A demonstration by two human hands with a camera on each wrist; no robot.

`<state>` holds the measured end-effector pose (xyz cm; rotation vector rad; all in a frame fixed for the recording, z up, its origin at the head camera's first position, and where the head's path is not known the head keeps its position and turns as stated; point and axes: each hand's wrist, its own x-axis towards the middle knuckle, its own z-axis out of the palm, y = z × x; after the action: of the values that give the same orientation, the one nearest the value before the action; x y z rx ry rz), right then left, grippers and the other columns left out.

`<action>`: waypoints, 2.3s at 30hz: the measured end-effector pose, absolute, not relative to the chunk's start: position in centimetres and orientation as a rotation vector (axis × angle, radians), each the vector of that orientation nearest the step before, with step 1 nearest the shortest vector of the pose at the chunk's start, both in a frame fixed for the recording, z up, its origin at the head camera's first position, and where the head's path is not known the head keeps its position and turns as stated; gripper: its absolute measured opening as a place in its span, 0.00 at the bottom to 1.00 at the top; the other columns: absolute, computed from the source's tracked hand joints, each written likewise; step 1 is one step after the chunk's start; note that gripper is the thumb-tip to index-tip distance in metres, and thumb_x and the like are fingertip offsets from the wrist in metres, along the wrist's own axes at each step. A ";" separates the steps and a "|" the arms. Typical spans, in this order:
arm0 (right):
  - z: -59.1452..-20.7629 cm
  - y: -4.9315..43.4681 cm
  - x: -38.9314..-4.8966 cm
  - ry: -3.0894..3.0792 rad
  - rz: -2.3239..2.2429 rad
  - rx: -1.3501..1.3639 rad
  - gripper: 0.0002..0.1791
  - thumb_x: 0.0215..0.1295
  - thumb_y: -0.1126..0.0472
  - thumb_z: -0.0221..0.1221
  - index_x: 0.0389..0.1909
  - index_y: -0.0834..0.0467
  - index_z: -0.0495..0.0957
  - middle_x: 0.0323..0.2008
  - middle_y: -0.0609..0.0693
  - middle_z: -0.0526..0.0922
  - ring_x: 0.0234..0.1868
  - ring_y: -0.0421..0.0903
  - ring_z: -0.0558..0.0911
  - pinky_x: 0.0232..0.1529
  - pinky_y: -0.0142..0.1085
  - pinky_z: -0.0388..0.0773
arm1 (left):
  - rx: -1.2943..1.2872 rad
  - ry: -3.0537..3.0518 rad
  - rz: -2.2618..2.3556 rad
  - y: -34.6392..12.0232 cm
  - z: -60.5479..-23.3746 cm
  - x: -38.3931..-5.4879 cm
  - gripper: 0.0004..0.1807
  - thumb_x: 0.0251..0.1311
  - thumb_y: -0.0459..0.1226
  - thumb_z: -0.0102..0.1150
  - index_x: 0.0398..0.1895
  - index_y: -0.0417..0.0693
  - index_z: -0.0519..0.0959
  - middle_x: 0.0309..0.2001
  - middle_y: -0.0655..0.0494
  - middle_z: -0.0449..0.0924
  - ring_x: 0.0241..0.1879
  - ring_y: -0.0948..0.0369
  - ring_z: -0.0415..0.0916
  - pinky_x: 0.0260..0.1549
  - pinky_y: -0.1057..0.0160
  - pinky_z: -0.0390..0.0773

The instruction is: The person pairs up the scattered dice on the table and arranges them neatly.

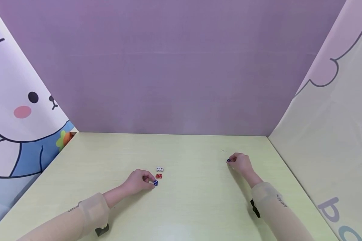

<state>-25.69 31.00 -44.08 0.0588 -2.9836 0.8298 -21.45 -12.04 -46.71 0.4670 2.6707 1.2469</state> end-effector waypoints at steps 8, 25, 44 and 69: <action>-44.3 30.5 -25.9 -2.985 0.844 0.075 0.11 0.56 0.64 0.64 0.38 0.67 0.80 0.31 0.56 0.83 0.30 0.45 0.78 0.30 0.34 0.74 | 0.459 2.664 1.254 -11.9 -46.5 -21.4 0.07 0.45 0.35 0.72 0.28 0.50 0.84 0.20 0.60 0.70 0.23 0.63 0.64 0.29 0.64 0.64; -44.2 27.7 -25.4 -3.005 0.911 0.180 0.09 0.52 0.63 0.68 0.34 0.62 0.84 0.29 0.49 0.84 0.28 0.42 0.75 0.33 0.35 0.71 | 0.449 2.660 1.251 -11.8 -46.3 -21.3 0.07 0.45 0.35 0.73 0.27 0.49 0.84 0.19 0.61 0.70 0.22 0.64 0.64 0.29 0.65 0.64; -44.3 23.1 -23.1 -3.000 1.015 0.404 0.08 0.49 0.65 0.70 0.32 0.60 0.84 0.28 0.47 0.84 0.27 0.39 0.76 0.27 0.29 0.73 | 0.437 2.660 1.268 -11.7 -46.2 -21.2 0.07 0.44 0.34 0.73 0.28 0.47 0.84 0.19 0.59 0.70 0.22 0.63 0.64 0.28 0.65 0.64; -44.2 15.9 -19.5 -2.922 1.078 0.811 0.06 0.48 0.68 0.69 0.29 0.61 0.83 0.26 0.46 0.83 0.26 0.36 0.76 0.29 0.27 0.75 | 0.418 2.666 1.247 -11.8 -46.2 -21.2 0.07 0.44 0.34 0.73 0.28 0.48 0.83 0.19 0.60 0.70 0.22 0.64 0.64 0.28 0.66 0.64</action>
<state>-19.50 15.89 -44.25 0.8114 -2.9220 1.0778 -21.15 -11.80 -46.17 0.4181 2.6656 1.2468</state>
